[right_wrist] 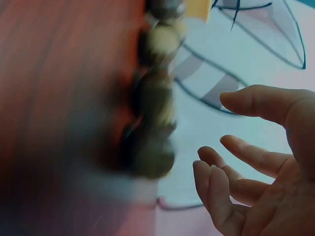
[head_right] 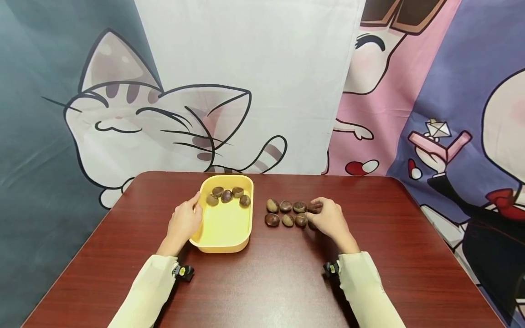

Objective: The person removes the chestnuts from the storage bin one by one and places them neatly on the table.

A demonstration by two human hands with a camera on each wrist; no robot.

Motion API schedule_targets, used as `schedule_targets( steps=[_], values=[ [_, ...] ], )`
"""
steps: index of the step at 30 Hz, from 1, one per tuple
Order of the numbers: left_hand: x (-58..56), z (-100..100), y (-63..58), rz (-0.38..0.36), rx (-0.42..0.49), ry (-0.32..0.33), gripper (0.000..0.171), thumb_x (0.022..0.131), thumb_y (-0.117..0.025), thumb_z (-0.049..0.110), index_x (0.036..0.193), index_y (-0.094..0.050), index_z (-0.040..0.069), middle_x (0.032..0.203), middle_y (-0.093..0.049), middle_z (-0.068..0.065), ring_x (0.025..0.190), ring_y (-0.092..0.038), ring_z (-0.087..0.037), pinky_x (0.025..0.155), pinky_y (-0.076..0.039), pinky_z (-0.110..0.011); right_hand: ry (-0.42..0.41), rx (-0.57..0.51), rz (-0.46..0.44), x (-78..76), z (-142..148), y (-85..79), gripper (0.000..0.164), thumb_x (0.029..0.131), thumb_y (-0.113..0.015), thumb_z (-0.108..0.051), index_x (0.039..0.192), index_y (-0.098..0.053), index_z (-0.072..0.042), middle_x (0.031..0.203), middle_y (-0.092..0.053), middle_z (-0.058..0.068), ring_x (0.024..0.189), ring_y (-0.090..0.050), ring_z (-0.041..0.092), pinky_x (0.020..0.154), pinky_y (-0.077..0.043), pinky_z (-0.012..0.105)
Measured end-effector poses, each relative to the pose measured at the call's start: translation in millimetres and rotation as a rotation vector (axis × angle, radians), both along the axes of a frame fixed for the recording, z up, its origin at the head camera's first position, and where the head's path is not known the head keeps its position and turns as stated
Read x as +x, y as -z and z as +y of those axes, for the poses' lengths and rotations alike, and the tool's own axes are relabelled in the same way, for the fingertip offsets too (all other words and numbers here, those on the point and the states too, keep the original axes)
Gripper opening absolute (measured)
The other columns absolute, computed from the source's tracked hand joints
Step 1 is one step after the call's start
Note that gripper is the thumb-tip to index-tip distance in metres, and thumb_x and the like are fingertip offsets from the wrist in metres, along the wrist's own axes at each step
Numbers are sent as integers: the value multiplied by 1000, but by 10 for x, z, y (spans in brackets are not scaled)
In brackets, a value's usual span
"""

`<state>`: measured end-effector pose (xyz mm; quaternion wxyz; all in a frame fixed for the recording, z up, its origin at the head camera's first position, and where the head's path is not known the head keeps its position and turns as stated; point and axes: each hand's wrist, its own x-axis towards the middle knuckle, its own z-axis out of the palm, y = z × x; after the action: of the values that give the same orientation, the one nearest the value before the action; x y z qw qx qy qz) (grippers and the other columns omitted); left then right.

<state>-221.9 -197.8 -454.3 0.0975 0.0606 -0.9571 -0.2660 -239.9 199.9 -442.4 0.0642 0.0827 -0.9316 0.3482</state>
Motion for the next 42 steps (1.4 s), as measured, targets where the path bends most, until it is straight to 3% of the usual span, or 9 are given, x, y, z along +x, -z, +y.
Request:
schedule_targets(
  steps=[8,17,25,33,39,42],
  values=[
    [0,-29,-3,-1,4,-12,48,102,-44,26,150,-47,20,110,-66,-19,76,-63,-40,57,-49,-51,-62,-63,18,-102,-575,-200,39,82,-78,-16,115,-67,2,108,-71,21,93,-71,33,79,-54,48],
    [7,-39,-18,-6,15,-21,48,102,-44,26,150,-47,20,106,-65,-19,68,-60,-36,53,-47,-47,-148,-108,4,-234,-1204,-367,42,82,-76,-17,120,-66,-1,116,-69,16,104,-67,30,86,-54,44],
    [1,-12,3,-5,-1,-22,47,102,-44,26,149,-48,22,106,-66,-17,75,-63,-38,55,-49,-49,-204,-104,-2,-320,-1552,-257,41,83,-77,-13,120,-67,2,112,-69,16,96,-64,28,80,-53,42],
    [2,8,-27,-4,-2,-19,47,102,-43,26,149,-48,21,108,-66,-18,77,-64,-41,58,-50,-52,-287,-104,-13,-410,-1838,-177,42,82,-75,-7,122,-67,4,119,-68,17,103,-66,34,81,-55,41],
    [5,13,-10,-5,-1,-26,47,102,-44,26,149,-49,21,109,-66,-18,77,-64,-41,58,-50,-53,-287,40,-3,-468,-2030,-141,39,77,-73,-4,114,-69,6,109,-70,18,86,-60,26,75,-51,36],
    [0,12,-8,0,-4,-27,47,102,-45,26,149,-49,21,108,-66,-18,76,-64,-41,58,-50,-53,-265,107,-8,-466,-2104,-154,29,74,-73,-3,102,-70,5,94,-67,15,80,-54,25,71,-47,37]
  ],
)
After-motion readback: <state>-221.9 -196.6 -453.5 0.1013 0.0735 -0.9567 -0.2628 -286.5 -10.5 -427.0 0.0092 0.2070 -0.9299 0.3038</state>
